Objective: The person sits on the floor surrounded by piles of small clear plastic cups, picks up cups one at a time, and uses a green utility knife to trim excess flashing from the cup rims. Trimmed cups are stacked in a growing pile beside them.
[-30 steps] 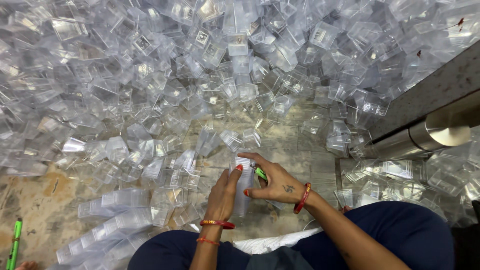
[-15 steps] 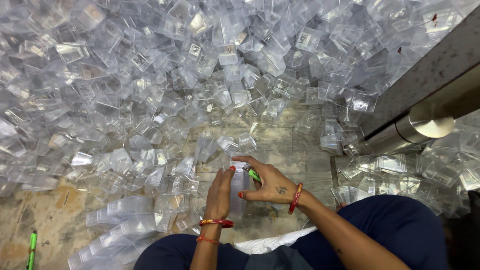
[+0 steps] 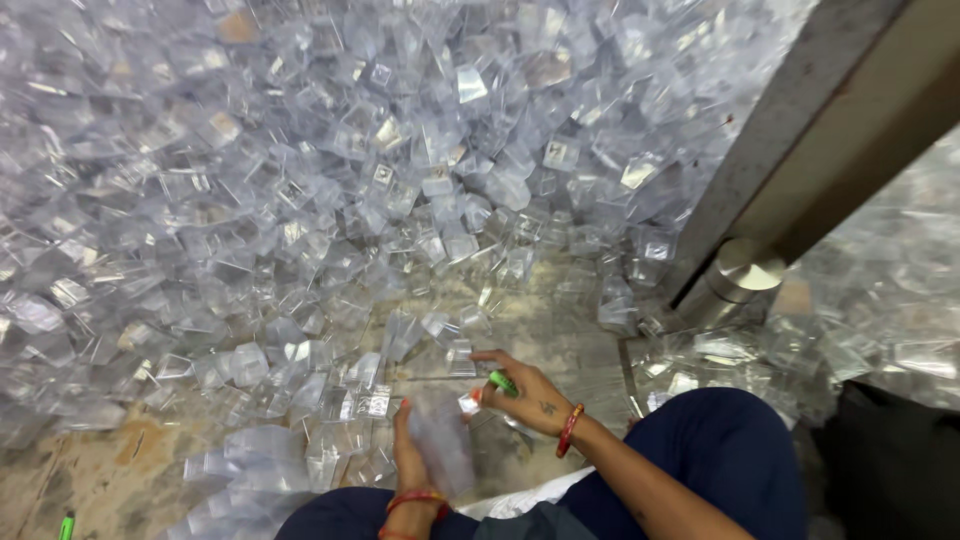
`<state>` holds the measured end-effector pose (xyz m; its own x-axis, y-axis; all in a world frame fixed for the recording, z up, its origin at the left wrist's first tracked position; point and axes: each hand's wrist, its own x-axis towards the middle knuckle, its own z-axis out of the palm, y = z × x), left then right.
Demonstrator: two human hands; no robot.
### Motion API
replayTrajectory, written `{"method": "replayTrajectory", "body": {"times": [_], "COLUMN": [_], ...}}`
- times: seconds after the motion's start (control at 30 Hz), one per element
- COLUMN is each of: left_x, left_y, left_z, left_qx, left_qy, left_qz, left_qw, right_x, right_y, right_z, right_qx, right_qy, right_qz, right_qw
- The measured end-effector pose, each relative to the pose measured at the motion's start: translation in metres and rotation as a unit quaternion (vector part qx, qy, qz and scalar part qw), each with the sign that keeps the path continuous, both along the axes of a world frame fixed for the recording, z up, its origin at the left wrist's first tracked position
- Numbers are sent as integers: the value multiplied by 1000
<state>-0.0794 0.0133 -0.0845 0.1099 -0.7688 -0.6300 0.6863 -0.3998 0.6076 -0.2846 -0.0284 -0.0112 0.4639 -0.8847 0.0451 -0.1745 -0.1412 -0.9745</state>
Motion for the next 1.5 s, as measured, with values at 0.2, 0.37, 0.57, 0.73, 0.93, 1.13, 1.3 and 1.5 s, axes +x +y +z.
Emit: {"method": "replayTrajectory", "body": {"times": [0.2,0.37,0.57,0.73,0.93,1.13,1.3,1.5], "left_x": [4,-12,-16,-30,-41,-36,-22,-3], "left_y": [36,65,66,55,58,44,26,6], "left_z": [18,38,70,87,89,82,78,66], "left_qx": [-50,-103,-213,-312,-338,-301,-324,-353], "left_qy": [52,53,-46,-260,-390,-469,-504,-529], "left_qz": [-5,-58,-109,-113,-86,-46,-1,-10], "left_qw": [997,992,970,907,852,829,801,771], "right_x": [-13,-3,9,8,-3,4,23,36], "right_y": [21,66,93,97,97,77,57,40], "right_z": [13,29,59,82,88,75,64,45], "right_qx": [53,13,-57,-78,-70,-106,-87,-17], "right_qy": [137,67,160,209,228,212,199,194], "right_qz": [-193,-170,-180,-181,-169,-137,-115,-106], "right_qw": [970,983,969,958,956,962,969,975]}}
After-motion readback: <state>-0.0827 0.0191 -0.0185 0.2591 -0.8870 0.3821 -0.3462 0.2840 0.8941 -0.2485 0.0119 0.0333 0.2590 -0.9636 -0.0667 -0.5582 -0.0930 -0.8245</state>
